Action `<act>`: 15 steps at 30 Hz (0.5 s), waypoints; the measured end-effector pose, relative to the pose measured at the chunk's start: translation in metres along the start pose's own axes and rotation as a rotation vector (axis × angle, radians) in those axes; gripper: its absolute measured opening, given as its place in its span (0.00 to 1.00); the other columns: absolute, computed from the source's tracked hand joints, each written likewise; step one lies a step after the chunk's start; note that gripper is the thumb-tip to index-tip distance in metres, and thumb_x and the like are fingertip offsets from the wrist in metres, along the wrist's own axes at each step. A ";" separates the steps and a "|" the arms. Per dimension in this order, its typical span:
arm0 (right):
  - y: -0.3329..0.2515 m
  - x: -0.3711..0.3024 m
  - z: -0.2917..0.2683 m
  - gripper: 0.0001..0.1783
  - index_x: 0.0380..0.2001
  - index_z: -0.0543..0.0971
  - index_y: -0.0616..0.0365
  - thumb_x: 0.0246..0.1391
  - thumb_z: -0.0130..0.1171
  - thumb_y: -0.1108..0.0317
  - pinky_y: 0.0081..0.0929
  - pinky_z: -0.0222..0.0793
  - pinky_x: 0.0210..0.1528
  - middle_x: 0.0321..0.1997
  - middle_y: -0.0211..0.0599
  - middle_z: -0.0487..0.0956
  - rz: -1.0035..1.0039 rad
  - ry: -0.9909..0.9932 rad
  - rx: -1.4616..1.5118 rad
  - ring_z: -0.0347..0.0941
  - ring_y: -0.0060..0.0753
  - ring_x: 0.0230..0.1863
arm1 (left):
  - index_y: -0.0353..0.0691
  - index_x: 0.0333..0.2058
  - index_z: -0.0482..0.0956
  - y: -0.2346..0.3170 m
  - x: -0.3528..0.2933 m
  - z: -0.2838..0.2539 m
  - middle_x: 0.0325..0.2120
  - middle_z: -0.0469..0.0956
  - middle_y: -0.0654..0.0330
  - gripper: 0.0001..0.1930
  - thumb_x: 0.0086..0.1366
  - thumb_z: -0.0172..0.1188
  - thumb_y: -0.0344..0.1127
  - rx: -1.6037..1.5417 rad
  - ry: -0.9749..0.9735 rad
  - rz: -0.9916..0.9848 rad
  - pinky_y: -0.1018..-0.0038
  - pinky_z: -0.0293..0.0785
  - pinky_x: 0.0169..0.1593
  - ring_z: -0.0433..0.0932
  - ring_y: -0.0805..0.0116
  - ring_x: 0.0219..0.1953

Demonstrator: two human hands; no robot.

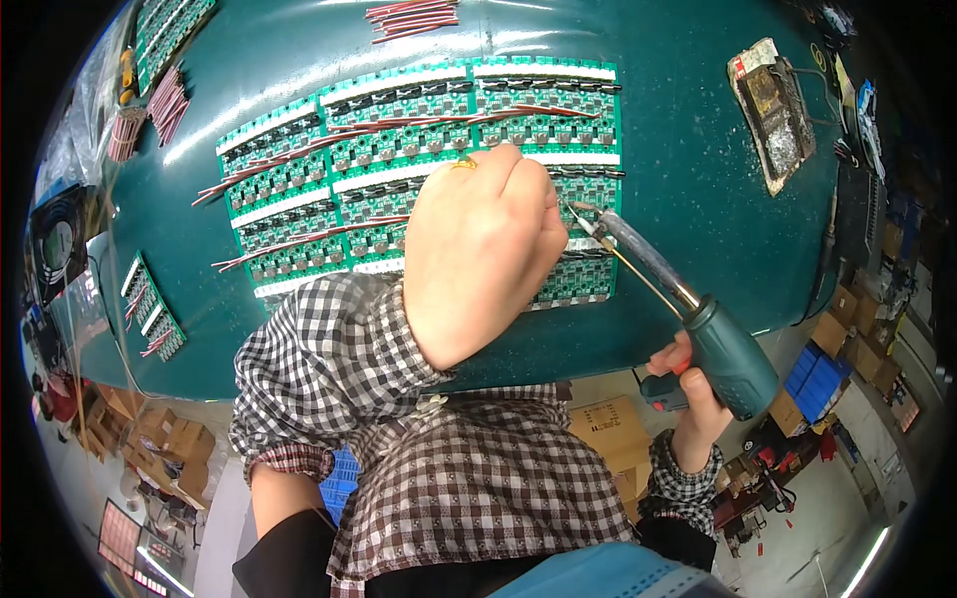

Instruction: The person uses a soldering iron to attach red and white wires to green circuit boards. They repeatedly heat the connection points and apply solder to secure the wires, occasionally lifting the boards to inspect the joints before placing them back on the table.

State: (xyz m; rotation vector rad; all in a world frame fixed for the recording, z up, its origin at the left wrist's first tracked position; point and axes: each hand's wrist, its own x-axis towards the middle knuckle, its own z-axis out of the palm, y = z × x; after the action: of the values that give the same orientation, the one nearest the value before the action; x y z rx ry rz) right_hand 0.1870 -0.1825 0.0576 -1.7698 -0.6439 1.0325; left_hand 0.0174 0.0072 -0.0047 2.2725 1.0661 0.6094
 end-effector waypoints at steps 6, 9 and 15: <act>0.001 0.000 -0.001 0.28 0.44 0.73 0.74 0.49 0.64 0.59 0.35 0.76 0.34 0.28 0.40 0.77 -0.013 -0.012 -0.016 0.76 0.38 0.29 | 0.40 0.24 0.72 -0.001 -0.001 0.002 0.22 0.70 0.59 0.08 0.45 0.62 0.24 -0.011 0.011 0.002 0.66 0.64 0.30 0.71 0.58 0.24; 0.000 0.000 0.000 0.28 0.43 0.73 0.74 0.49 0.64 0.59 0.35 0.76 0.34 0.28 0.40 0.77 -0.010 -0.010 -0.017 0.76 0.38 0.29 | 0.40 0.24 0.72 -0.001 -0.001 0.001 0.22 0.70 0.59 0.08 0.45 0.62 0.24 -0.019 0.014 0.007 0.66 0.64 0.30 0.71 0.58 0.24; -0.001 0.000 0.001 0.28 0.43 0.73 0.74 0.49 0.64 0.59 0.35 0.76 0.35 0.28 0.40 0.77 -0.001 -0.002 -0.029 0.76 0.37 0.29 | 0.40 0.25 0.72 -0.001 -0.002 0.001 0.22 0.70 0.59 0.08 0.45 0.62 0.24 -0.015 -0.004 0.000 0.66 0.64 0.30 0.71 0.58 0.25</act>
State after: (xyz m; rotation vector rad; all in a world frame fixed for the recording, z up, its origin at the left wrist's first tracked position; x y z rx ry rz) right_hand 0.1860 -0.1820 0.0582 -1.7936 -0.6640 1.0294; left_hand 0.0168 0.0061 -0.0066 2.2599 1.0566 0.6103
